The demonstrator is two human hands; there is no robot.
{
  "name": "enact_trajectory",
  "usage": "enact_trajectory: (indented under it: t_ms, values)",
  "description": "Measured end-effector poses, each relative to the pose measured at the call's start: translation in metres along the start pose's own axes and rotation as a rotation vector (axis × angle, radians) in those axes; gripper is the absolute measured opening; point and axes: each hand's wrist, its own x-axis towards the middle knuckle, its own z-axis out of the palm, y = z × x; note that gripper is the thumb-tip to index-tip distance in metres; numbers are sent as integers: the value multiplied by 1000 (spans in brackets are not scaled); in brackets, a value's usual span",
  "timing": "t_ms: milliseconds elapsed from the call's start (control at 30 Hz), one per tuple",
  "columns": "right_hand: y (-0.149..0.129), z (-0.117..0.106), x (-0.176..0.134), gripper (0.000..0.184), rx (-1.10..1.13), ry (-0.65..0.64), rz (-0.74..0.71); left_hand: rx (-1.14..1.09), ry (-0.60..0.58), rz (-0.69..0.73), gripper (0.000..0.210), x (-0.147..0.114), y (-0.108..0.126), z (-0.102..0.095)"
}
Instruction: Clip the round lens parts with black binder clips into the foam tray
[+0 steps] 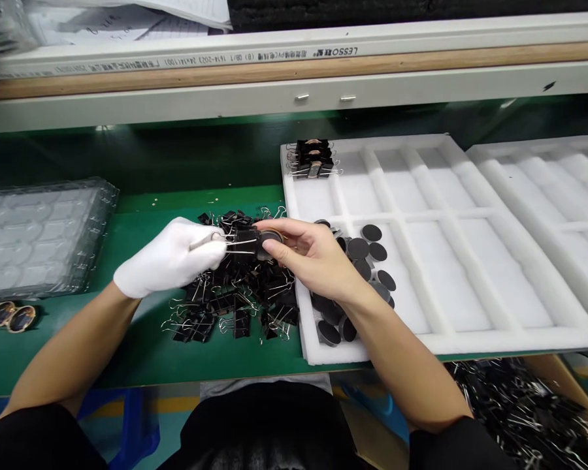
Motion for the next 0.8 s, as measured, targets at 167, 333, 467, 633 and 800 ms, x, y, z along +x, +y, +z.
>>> enact_trajectory:
  t_ms: [167,333,467,633,800]
  values:
    - [0,0,3,35,269,16,117,-29,151,-12,62,1,-3,-14]
    - [-2,-5,4,33,490,1,190,376,264,-95,56,4,-13,-27]
    - [-1,-3,4,19,466,12,163,710,248,-123,46,8,-24,-19]
    - [0,2,4,26,413,63,201,996,134,157,41,20,-36,0]
    - [-1,2,5,33,397,39,234,980,332,266,44,24,-39,-3]
